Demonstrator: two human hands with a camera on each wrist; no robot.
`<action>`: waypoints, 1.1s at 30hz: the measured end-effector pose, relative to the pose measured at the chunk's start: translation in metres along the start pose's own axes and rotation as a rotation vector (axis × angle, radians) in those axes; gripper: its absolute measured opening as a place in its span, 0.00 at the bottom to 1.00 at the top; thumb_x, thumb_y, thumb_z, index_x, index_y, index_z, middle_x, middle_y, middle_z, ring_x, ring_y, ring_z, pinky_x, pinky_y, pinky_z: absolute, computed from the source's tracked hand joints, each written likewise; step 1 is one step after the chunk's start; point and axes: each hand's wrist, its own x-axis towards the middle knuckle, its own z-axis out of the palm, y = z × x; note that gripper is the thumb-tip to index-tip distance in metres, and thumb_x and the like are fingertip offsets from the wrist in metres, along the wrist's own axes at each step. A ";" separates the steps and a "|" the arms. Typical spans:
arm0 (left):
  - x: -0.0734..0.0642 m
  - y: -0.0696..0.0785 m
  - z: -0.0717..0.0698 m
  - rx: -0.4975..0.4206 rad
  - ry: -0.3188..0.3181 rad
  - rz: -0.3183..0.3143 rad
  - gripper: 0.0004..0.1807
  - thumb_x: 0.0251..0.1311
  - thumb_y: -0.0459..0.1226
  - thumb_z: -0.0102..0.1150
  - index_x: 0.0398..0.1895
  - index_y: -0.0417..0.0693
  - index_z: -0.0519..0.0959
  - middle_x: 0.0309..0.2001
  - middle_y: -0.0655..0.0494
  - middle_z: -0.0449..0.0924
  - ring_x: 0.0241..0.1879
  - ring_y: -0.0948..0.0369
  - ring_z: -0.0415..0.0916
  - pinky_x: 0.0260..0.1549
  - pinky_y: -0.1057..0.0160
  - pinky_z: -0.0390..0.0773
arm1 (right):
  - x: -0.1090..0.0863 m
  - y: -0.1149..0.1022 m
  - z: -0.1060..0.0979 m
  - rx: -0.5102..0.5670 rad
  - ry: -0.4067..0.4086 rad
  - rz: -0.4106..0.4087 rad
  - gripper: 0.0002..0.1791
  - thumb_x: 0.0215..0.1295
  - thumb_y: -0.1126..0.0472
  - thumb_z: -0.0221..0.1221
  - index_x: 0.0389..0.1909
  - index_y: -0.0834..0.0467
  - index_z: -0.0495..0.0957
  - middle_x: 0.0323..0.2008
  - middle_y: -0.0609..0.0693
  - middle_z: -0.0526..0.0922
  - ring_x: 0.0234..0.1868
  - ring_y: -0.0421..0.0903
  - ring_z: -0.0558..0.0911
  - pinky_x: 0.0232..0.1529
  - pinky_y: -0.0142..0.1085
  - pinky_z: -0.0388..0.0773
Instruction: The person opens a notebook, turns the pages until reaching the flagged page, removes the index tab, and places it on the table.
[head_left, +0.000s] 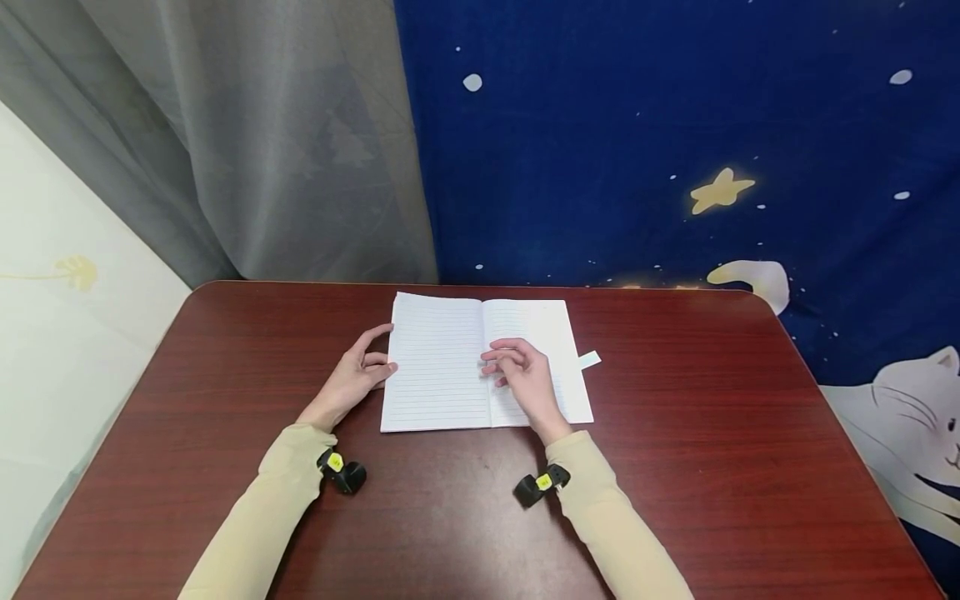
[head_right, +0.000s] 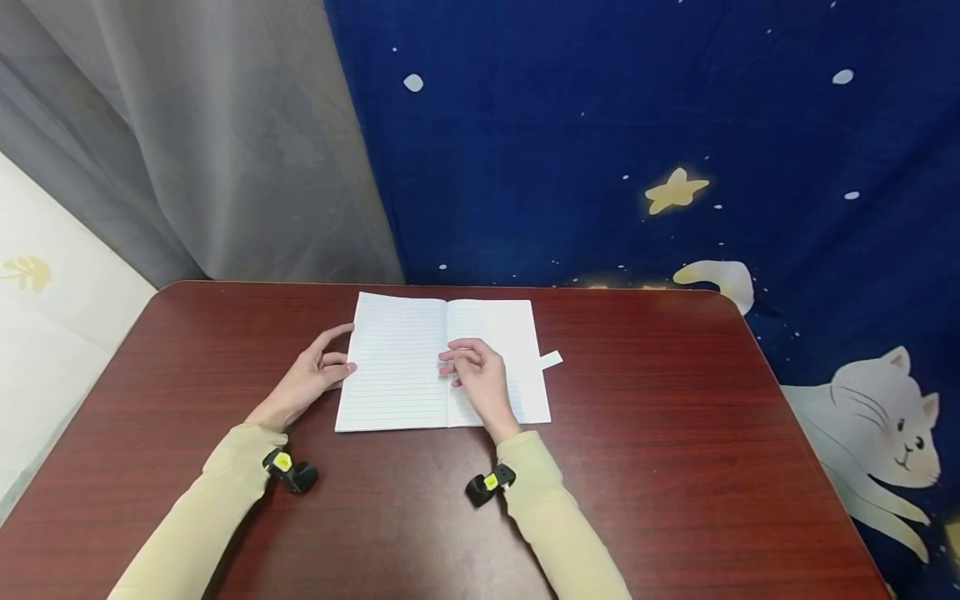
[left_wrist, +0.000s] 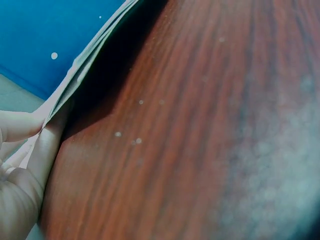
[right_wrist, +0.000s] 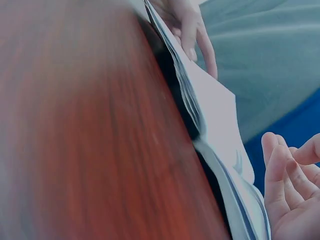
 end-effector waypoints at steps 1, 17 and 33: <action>0.000 0.000 0.000 0.000 0.001 -0.001 0.36 0.66 0.26 0.54 0.74 0.52 0.55 0.40 0.39 0.78 0.35 0.60 0.79 0.36 0.66 0.79 | 0.001 0.000 -0.003 -0.003 0.013 0.000 0.13 0.68 0.73 0.48 0.50 0.71 0.75 0.40 0.64 0.84 0.36 0.53 0.85 0.29 0.33 0.77; 0.001 0.000 0.001 0.078 0.004 -0.014 0.27 0.65 0.28 0.54 0.68 0.45 0.66 0.44 0.39 0.79 0.38 0.59 0.78 0.37 0.68 0.77 | 0.009 -0.003 -0.044 -0.078 0.153 0.028 0.10 0.68 0.72 0.52 0.47 0.72 0.77 0.39 0.65 0.84 0.38 0.53 0.83 0.33 0.33 0.77; 0.000 0.001 0.000 0.081 -0.001 -0.016 0.27 0.66 0.28 0.54 0.68 0.45 0.66 0.44 0.40 0.79 0.39 0.59 0.78 0.37 0.68 0.77 | 0.012 -0.022 -0.069 -0.359 0.123 -0.070 0.15 0.64 0.75 0.53 0.51 0.71 0.76 0.49 0.66 0.80 0.56 0.57 0.75 0.60 0.46 0.65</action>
